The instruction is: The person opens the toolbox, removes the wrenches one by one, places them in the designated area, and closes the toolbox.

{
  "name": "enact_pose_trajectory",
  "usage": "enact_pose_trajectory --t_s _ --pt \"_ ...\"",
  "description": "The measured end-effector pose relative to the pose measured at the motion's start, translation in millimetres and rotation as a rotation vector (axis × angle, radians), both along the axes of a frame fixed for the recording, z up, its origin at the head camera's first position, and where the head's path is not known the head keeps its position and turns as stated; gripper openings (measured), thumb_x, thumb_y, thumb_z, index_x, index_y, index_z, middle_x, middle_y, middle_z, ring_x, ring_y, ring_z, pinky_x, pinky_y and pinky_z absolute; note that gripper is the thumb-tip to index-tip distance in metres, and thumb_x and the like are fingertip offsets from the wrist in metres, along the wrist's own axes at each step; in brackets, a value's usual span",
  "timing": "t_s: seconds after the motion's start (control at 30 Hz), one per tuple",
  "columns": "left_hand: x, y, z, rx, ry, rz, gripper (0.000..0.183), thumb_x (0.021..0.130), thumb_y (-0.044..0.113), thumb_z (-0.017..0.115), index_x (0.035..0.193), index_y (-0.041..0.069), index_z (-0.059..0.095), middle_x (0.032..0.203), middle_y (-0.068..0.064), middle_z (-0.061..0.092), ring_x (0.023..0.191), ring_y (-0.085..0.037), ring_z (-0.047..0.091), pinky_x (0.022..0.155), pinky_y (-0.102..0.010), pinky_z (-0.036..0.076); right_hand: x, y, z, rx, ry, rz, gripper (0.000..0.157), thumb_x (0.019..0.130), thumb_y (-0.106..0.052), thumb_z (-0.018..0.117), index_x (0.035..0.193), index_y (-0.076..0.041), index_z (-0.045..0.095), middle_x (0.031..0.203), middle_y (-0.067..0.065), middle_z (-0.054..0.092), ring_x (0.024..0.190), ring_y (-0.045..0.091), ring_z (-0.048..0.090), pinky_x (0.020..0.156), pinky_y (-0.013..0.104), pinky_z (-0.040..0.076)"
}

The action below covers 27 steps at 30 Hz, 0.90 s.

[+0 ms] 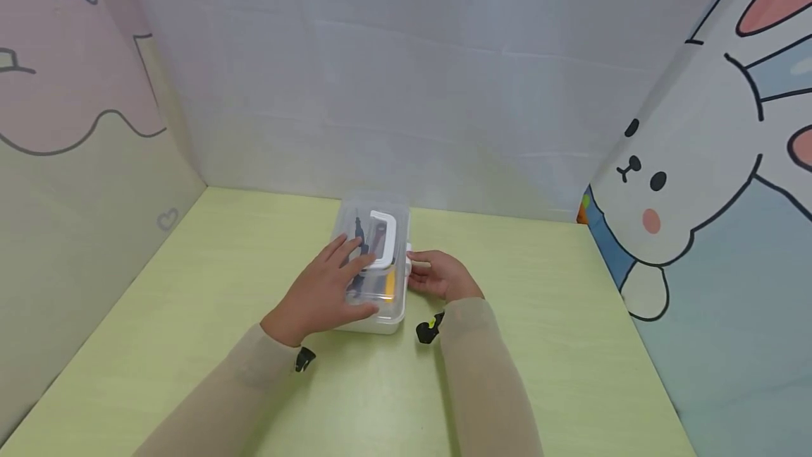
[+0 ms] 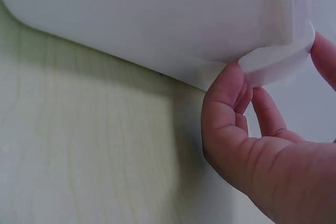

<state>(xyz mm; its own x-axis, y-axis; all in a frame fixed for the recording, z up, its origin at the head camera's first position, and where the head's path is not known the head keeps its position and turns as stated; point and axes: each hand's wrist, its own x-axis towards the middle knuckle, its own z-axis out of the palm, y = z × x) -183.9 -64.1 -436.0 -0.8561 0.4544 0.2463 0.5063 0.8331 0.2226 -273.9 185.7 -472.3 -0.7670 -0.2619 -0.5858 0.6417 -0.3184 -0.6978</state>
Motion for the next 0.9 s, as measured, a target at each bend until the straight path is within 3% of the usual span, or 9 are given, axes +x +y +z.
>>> enact_pose_trajectory --t_s 0.27,0.47,0.67,0.9 --pt "0.8 -0.1 1.0 0.012 -0.009 -0.002 0.081 0.084 0.07 0.068 0.149 0.023 0.056 0.161 -0.012 0.039 0.152 -0.036 0.025 0.12 -0.051 0.026 3.2 -3.2 11.9 0.233 0.104 0.013 0.037 0.098 -0.006 0.068 0.131 0.006 0.055 0.119 0.019 0.061 0.096 0.024 0.064 0.085 0.033 0.057" --pt "2.7 1.4 1.0 0.033 -0.006 -0.011 0.079 0.084 0.068 0.07 0.148 0.022 0.057 0.16 -0.012 0.04 0.151 -0.037 0.026 0.12 -0.051 0.026 5.4 -3.6 11.8 0.271 0.098 -0.011 0.043 0.097 -0.007 0.07 0.136 0.006 0.054 0.122 0.02 0.061 0.099 0.025 0.064 0.087 0.034 0.057" --pt "6.5 3.1 3.4 0.019 -0.014 -0.001 0.08 0.085 0.068 0.069 0.149 0.023 0.056 0.161 -0.012 0.039 0.151 -0.037 0.025 0.12 -0.052 0.027 9.7 -2.6 12.3 0.32 0.199 0.021 0.029 0.097 -0.005 0.069 0.121 0.01 0.065 0.103 0.013 0.072 0.09 0.021 0.069 0.086 0.035 0.057" --pt "10.2 4.2 5.6 0.01 -0.013 0.006 0.08 0.085 0.069 0.069 0.149 0.024 0.056 0.161 -0.012 0.039 0.151 -0.037 0.025 0.12 -0.052 0.027 13.0 -0.3 8.8 0.297 0.248 0.033 0.017 0.098 -0.004 0.066 0.111 0.007 0.068 0.092 0.008 0.074 0.085 0.019 0.069 0.083 0.033 0.058"
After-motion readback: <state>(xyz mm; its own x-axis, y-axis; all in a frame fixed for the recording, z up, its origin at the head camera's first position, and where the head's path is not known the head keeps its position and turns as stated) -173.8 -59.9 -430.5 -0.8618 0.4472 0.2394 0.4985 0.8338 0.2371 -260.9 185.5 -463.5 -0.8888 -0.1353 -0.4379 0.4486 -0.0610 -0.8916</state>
